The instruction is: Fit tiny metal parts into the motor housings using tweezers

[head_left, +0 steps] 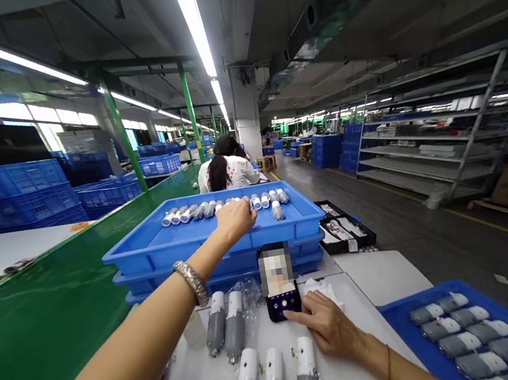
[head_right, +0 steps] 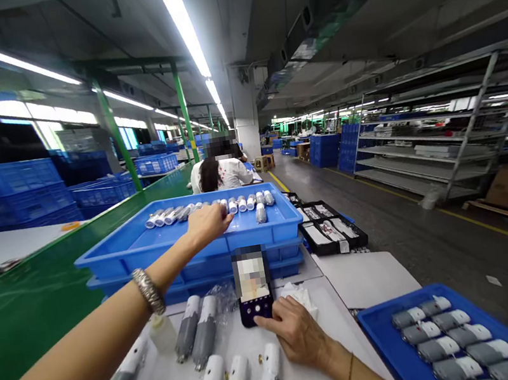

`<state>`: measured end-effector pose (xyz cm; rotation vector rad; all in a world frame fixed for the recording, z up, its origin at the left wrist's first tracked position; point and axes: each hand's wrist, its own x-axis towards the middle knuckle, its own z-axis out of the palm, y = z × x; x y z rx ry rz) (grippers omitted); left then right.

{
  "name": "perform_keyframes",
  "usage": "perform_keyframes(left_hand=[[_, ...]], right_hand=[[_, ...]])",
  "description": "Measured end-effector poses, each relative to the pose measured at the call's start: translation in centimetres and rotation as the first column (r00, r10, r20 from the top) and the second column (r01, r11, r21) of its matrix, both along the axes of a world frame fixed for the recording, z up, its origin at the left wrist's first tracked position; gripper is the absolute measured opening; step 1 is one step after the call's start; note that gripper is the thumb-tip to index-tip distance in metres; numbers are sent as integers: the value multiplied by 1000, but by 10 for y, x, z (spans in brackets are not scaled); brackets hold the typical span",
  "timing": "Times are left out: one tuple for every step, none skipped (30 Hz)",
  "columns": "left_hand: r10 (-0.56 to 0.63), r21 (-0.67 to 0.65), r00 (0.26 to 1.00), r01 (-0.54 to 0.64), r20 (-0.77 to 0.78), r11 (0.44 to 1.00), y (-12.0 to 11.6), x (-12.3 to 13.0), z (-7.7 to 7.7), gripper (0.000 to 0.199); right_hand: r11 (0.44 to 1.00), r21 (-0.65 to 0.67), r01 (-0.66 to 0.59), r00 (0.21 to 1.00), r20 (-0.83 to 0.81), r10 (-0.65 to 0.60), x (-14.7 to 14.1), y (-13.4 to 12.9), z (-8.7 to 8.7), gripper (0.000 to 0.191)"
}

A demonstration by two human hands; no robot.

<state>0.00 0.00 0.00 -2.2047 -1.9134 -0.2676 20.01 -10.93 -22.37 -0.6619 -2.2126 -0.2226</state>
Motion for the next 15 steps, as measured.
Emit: perform_keyframes(left_hand=[[-15, -6, 1000, 15, 10, 1000, 12, 8, 2, 36], [-35, -20, 999, 36, 18, 999, 24, 16, 3, 36], [-60, -42, 998, 61, 25, 997, 35, 26, 3, 37], [-89, -72, 996, 91, 30, 993, 46, 35, 3, 38], [-119, -109, 992, 122, 33, 986, 57, 45, 2, 38], [-147, -149, 989, 151, 35, 977, 66, 54, 1, 37], [-170, -189, 985, 174, 37, 966, 73, 63, -1, 37], [-188, -225, 981, 192, 40, 955, 80, 70, -3, 36], [-201, -255, 979, 205, 45, 945, 85, 77, -5, 36], [-209, -280, 977, 215, 52, 936, 88, 82, -7, 35], [-215, -297, 975, 224, 64, 928, 90, 85, -9, 35], [-220, -308, 972, 234, 80, 922, 91, 87, -12, 35], [-225, -314, 969, 245, 99, 917, 91, 88, -14, 35], [-226, -319, 967, 254, 121, 913, 90, 88, -15, 34], [-224, -325, 963, 261, 147, 909, 88, 87, -16, 33]], right_hand=[[1000, -3, 5, 998, -66, -5, 1, 0, -1, 45], [1000, -7, 15, 991, -135, -16, 2, 1, -1, 42], [999, -12, 30, 979, -203, -31, 3, 2, -1, 38], [999, -16, 46, 963, -263, -49, 4, 4, -1, 35], [998, -19, 62, 947, -315, -65, 5, 5, 0, 32], [997, -19, 76, 931, -356, -78, 5, 7, 1, 30], [996, -16, 87, 918, -388, -86, 5, 8, 2, 30], [996, -10, 93, 907, -411, -89, 5, 9, 3, 29], [995, -3, 96, 900, -427, -89, 5, 10, 3, 29], [995, 2, 97, 895, -437, -86, 5, 11, 4, 29], [995, 4, 96, 892, -445, -84, 4, 12, 3, 29], [996, 2, 94, 889, -451, -83, 4, 13, 3, 29], [996, -5, 93, 885, -457, -85, 4, 13, 2, 28], [996, -16, 92, 881, -464, -89, 4, 13, 1, 28], [995, -31, 90, 877, -472, -94, 4, 14, 0, 28]])
